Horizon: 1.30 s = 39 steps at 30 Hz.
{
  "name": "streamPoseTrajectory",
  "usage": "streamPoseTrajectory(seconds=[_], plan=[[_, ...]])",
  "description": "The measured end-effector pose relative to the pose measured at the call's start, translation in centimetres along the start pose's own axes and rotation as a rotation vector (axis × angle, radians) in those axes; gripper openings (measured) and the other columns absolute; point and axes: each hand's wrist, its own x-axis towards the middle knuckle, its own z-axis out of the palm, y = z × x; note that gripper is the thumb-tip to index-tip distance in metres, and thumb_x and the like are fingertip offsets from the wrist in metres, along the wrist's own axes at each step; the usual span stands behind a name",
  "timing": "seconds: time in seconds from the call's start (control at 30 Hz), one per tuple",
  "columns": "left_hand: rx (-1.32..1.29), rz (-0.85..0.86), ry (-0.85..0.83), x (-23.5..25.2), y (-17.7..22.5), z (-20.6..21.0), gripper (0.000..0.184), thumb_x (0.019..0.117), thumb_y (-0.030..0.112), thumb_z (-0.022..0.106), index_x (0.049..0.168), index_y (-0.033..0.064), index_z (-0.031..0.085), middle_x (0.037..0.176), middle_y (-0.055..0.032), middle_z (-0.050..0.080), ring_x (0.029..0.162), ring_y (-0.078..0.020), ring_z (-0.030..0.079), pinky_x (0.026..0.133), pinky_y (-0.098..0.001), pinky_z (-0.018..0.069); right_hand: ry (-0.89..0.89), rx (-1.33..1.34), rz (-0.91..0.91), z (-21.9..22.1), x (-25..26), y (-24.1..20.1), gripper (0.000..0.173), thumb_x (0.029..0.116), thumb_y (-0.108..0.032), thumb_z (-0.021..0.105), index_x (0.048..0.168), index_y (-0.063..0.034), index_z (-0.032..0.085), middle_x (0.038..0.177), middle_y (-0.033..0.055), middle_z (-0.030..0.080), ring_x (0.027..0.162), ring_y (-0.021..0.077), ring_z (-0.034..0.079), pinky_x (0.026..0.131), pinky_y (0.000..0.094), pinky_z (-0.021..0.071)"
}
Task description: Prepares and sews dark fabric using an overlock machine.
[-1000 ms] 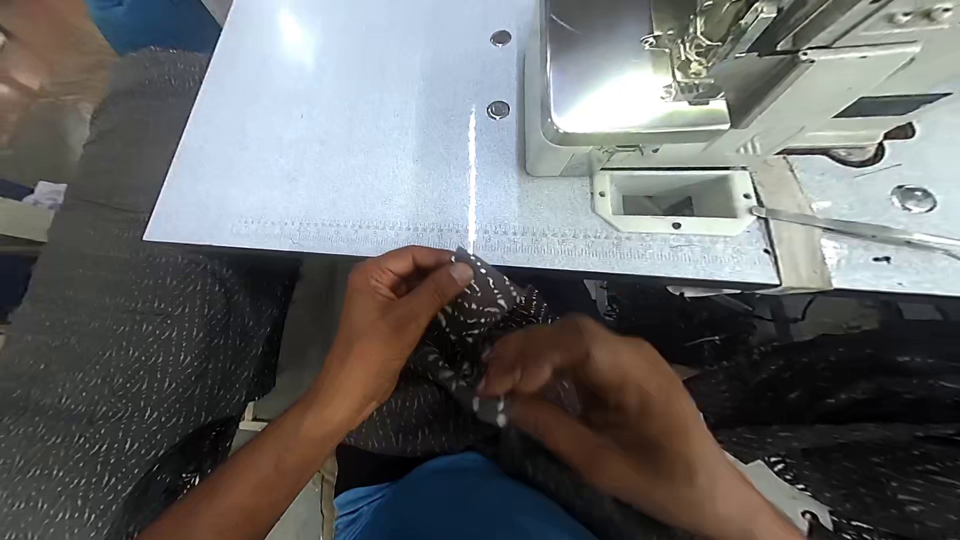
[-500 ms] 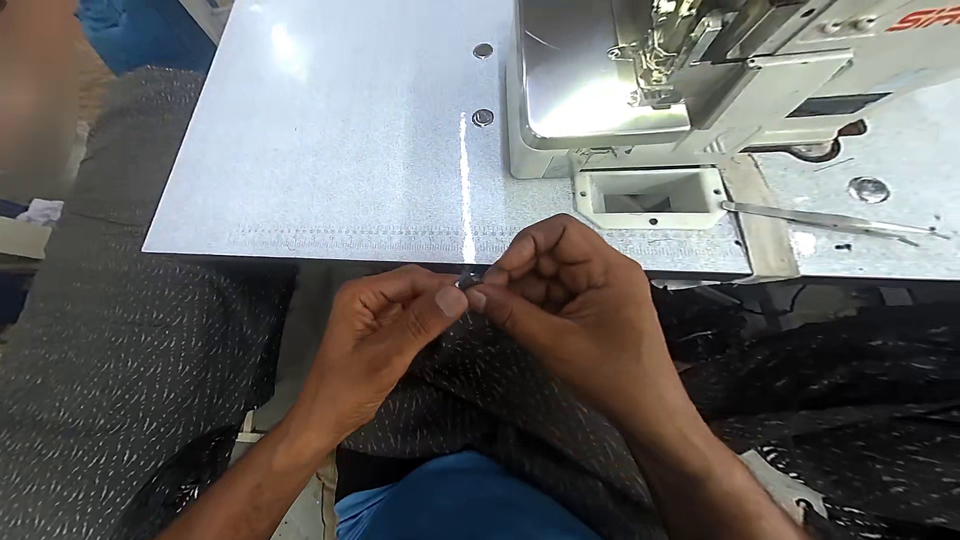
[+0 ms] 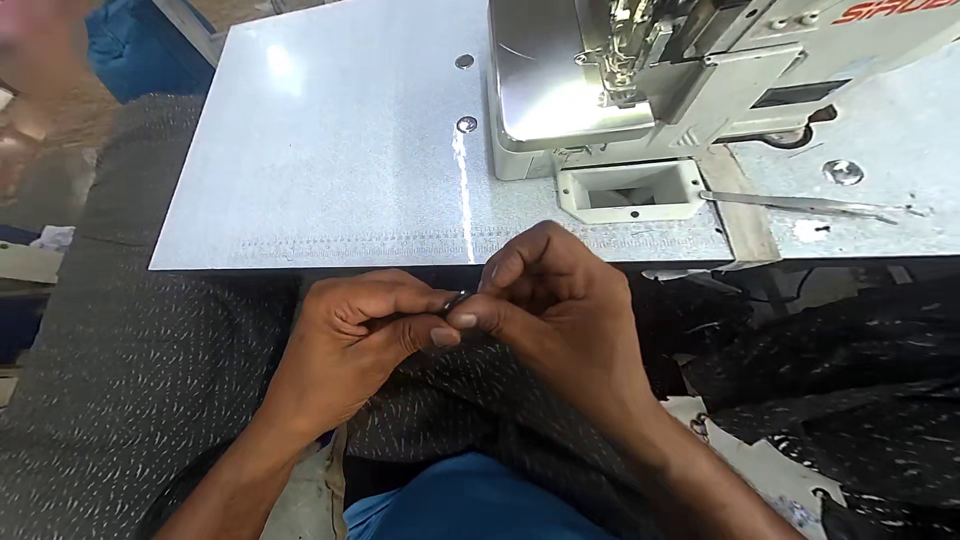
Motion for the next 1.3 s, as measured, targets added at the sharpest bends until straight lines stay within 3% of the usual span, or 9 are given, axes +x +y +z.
streamPoseTrajectory(seconds=[0.1, 0.2, 0.33, 0.43, 0.63, 0.97, 1.1, 1.2, 1.3], plan=[[0.018, 0.066, 0.047, 0.4, 0.8, -0.8, 0.011, 0.0956, 0.019, 0.073, 0.099, 0.0100, 0.077, 0.094, 0.0017, 0.074, 0.081, -0.0055, 0.069, 0.072, -0.0197, 0.0595, -0.083, -0.265, -0.109, -0.5, -1.7, 1.0, 0.042, 0.0885, -0.056, 0.074, 0.090, -0.0137, 0.071, 0.106, -0.0010, 0.062, 0.096, 0.0046, 0.060, 0.077, 0.0201, 0.0539], [0.123, 0.163, 0.057, 1.0, 2.1, -2.1, 0.013, 0.1000, 0.023, 0.067, 0.104, 0.0128, 0.074, 0.094, 0.0074, 0.073, 0.081, -0.0019, 0.068, 0.074, -0.0175, 0.0587, -0.255, -0.322, -0.108, -1.6, -1.1, 2.3, 0.023, 0.0895, -0.042, 0.076, 0.091, -0.0194, 0.077, 0.132, 0.0052, 0.061, 0.119, 0.0136, 0.058, 0.096, 0.0313, 0.0522], [0.311, 0.238, 0.128, 1.4, 4.5, -4.2, 0.016, 0.1041, 0.031, 0.060, 0.111, 0.0204, 0.070, 0.097, 0.0130, 0.072, 0.084, -0.0023, 0.069, 0.077, -0.0214, 0.0603, -0.467, 0.040, -0.033, -3.5, 0.6, 3.3, 0.016, 0.0920, -0.022, 0.077, 0.085, -0.0075, 0.074, 0.111, 0.0034, 0.070, 0.098, 0.0077, 0.066, 0.079, 0.0221, 0.0581], [0.352, 0.261, 0.294, 2.0, 4.1, -7.6, 0.013, 0.1043, 0.026, 0.058, 0.113, 0.0196, 0.065, 0.100, 0.0127, 0.070, 0.086, -0.0040, 0.068, 0.081, -0.0252, 0.0594, -0.345, 0.035, 0.029, -4.6, -1.8, 3.1, 0.013, 0.0929, -0.023, 0.075, 0.089, -0.0100, 0.075, 0.097, -0.0020, 0.070, 0.088, 0.0063, 0.067, 0.073, 0.0212, 0.0588], [0.292, 0.230, 0.342, 2.6, 3.1, -9.2, 0.011, 0.1059, 0.020, 0.053, 0.114, 0.0181, 0.060, 0.104, 0.0101, 0.069, 0.096, -0.0073, 0.069, 0.091, -0.0292, 0.0585, -0.124, 0.011, 0.123, -5.4, -3.8, 3.8, 0.010, 0.0928, -0.019, 0.074, 0.095, -0.0107, 0.078, 0.100, -0.0012, 0.073, 0.086, 0.0083, 0.069, 0.072, 0.0216, 0.0609], [0.198, 0.245, 0.318, 2.1, 2.0, -10.5, 0.013, 0.1034, 0.026, 0.061, 0.115, 0.0197, 0.063, 0.107, 0.0090, 0.070, 0.099, -0.0074, 0.068, 0.092, -0.0275, 0.0570, 0.128, 0.008, 0.271, -4.9, -3.5, 2.5, 0.008, 0.0831, -0.016, 0.082, 0.084, -0.0140, 0.075, 0.074, -0.0023, 0.071, 0.056, 0.0057, 0.061, 0.049, 0.0187, 0.0503], [0.158, 0.031, 0.466, 1.2, 1.9, -8.6, 0.013, 0.1062, 0.021, 0.056, 0.115, 0.0221, 0.066, 0.107, 0.0100, 0.070, 0.095, -0.0069, 0.069, 0.086, -0.0258, 0.0592, 0.194, 0.007, 0.264, -4.6, -3.4, 2.2, 0.012, 0.0820, -0.013, 0.082, 0.083, -0.0139, 0.070, 0.070, -0.0020, 0.069, 0.053, 0.0062, 0.059, 0.046, 0.0191, 0.0483], [0.070, 0.009, 0.733, 3.0, 1.7, -4.7, 0.014, 0.1079, 0.018, 0.051, 0.113, 0.0199, 0.064, 0.107, 0.0113, 0.068, 0.099, -0.0049, 0.067, 0.089, -0.0261, 0.0582, 0.131, 0.032, 0.273, -3.7, -3.5, 1.8, 0.017, 0.0844, -0.014, 0.080, 0.096, -0.0141, 0.068, 0.072, -0.0029, 0.068, 0.057, 0.0079, 0.062, 0.048, 0.0230, 0.0525], [0.298, 0.304, 0.764, 7.7, 2.9, -4.1, 0.026, 0.1073, 0.018, 0.053, 0.127, 0.0021, 0.059, 0.122, -0.0013, 0.066, 0.114, -0.0123, 0.063, 0.104, -0.0329, 0.0512, -0.016, 0.236, 0.224, -3.2, -4.5, -0.7, 0.027, 0.0912, -0.009, 0.075, 0.118, -0.0036, 0.070, 0.089, 0.0018, 0.071, 0.073, 0.0070, 0.066, 0.063, 0.0237, 0.0582]])
